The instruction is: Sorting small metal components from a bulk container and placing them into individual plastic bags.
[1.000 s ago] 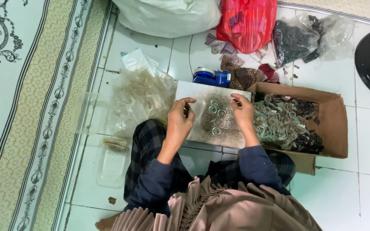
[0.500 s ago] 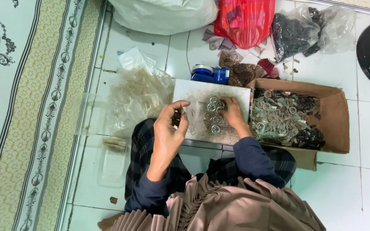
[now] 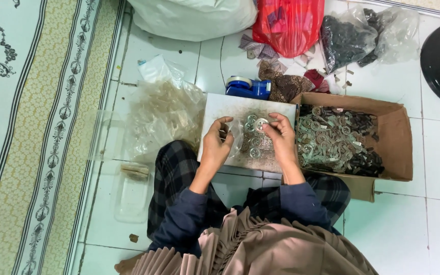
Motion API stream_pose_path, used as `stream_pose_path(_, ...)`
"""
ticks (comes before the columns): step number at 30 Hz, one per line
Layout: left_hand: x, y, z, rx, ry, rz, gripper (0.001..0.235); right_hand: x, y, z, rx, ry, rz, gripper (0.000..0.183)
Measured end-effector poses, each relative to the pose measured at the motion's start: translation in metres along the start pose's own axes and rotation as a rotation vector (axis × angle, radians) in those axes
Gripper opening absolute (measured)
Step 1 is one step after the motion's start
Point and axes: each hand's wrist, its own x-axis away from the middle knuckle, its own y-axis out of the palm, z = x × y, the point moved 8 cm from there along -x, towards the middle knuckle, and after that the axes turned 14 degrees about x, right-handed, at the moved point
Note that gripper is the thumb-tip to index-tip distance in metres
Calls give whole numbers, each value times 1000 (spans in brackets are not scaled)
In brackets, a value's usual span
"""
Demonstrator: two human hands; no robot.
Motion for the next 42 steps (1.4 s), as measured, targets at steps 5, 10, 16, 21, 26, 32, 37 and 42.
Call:
stream_pose_path(5, -1, 2, -1, -20, 19, -6, 42, 29, 22, -74, 141, -258, -64, 44)
stream_pose_path(10, 2, -2, 14, -41, 59, 10, 42, 38, 42, -96, 436, -369, -106, 46)
stream_pose_path(16, 22, -12, 79, 66, 135, 1, 41, -20, 15, -49, 202, -241, -30, 25)
stream_pose_path(21, 31, -17, 111, 135, 235, 7, 42, -50, 35, 34, 744, -309, -154, 43)
stream_pose_path(26, 4, -14, 36, -17, 130, -8, 43, -43, 71, 70, 1058, -346, -292, 49)
stream_pose_path(32, 2, -12, 15, -42, 91, 11, 41, -44, 72, 84, 1130, -415, -256, 42)
stream_pose_path(37, 19, -11, 84, 22, 176, 6, 41, -48, 70, 91, 1073, -380, -260, 44)
stream_pose_path(42, 37, -9, 130, 21, 308, -12, 41, -44, 52, 87, 816, -117, -235, 35)
